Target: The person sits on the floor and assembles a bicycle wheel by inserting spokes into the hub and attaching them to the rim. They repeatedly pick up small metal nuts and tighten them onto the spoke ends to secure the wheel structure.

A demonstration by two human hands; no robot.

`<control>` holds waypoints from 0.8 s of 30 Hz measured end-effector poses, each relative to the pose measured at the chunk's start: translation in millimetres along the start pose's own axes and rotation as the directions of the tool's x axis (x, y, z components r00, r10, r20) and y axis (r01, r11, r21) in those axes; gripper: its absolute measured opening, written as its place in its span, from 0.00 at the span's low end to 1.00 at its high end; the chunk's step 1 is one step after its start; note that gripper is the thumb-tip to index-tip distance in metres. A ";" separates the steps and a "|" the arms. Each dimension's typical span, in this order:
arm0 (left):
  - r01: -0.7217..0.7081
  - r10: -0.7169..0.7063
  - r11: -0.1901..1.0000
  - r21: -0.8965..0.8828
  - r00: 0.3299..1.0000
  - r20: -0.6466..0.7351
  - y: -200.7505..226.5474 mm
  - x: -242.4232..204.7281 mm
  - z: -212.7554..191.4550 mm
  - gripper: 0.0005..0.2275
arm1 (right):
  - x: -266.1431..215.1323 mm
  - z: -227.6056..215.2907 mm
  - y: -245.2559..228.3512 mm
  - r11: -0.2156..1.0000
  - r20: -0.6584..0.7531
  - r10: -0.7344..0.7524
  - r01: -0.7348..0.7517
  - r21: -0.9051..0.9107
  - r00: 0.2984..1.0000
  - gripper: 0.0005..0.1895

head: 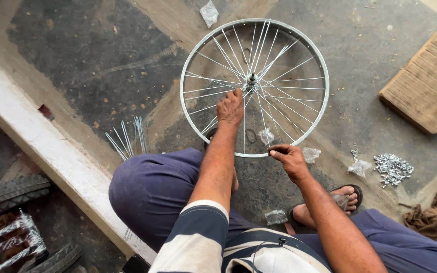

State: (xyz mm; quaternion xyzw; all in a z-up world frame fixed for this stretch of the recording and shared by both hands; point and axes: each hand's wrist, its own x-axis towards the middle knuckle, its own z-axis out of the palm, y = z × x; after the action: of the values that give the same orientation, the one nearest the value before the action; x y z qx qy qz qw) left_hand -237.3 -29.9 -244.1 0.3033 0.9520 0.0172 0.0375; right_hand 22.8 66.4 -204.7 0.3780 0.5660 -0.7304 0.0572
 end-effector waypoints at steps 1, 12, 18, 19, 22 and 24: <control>0.048 -0.041 0.997 -0.061 0.994 0.101 3.5 -1.5 -3.3 0.08 | -0.9 -0.1 1.9 1.000 -0.007 0.002 -0.003 -0.003 1.000 0.12; 0.348 -0.147 0.808 -0.476 0.900 0.410 42.1 24.4 20.7 0.26 | 7.4 -25.0 12.0 0.984 -0.094 -0.013 -0.004 -0.181 0.995 0.11; 0.718 -0.242 0.230 -0.657 0.696 0.676 35.0 -0.8 66.0 0.21 | 1.2 -40.5 11.0 0.889 -0.170 -0.074 -0.012 -0.458 0.983 0.11; 0.675 -0.208 0.155 -0.721 0.736 0.644 38.8 -17.0 71.3 0.18 | 0.0 -43.0 11.7 0.893 -0.181 -0.071 -0.019 -0.450 0.981 0.11; 0.536 -0.233 0.096 -0.839 0.831 0.505 59.0 -64.8 73.8 0.13 | -2.0 -49.5 8.8 0.904 -0.208 -0.070 -0.026 -0.426 0.976 0.11; 0.468 -0.372 0.299 -0.832 0.860 0.350 71.6 -91.7 57.9 0.11 | -3.7 -52.3 3.6 0.913 -0.218 -0.085 -0.011 -0.408 0.972 0.11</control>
State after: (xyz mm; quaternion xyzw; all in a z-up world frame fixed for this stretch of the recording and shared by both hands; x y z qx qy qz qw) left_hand -116.8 -24.0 -292.2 -0.0237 0.8342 0.4964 0.2388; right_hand 52.8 109.4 -209.1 0.4293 0.7153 -0.5487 0.0544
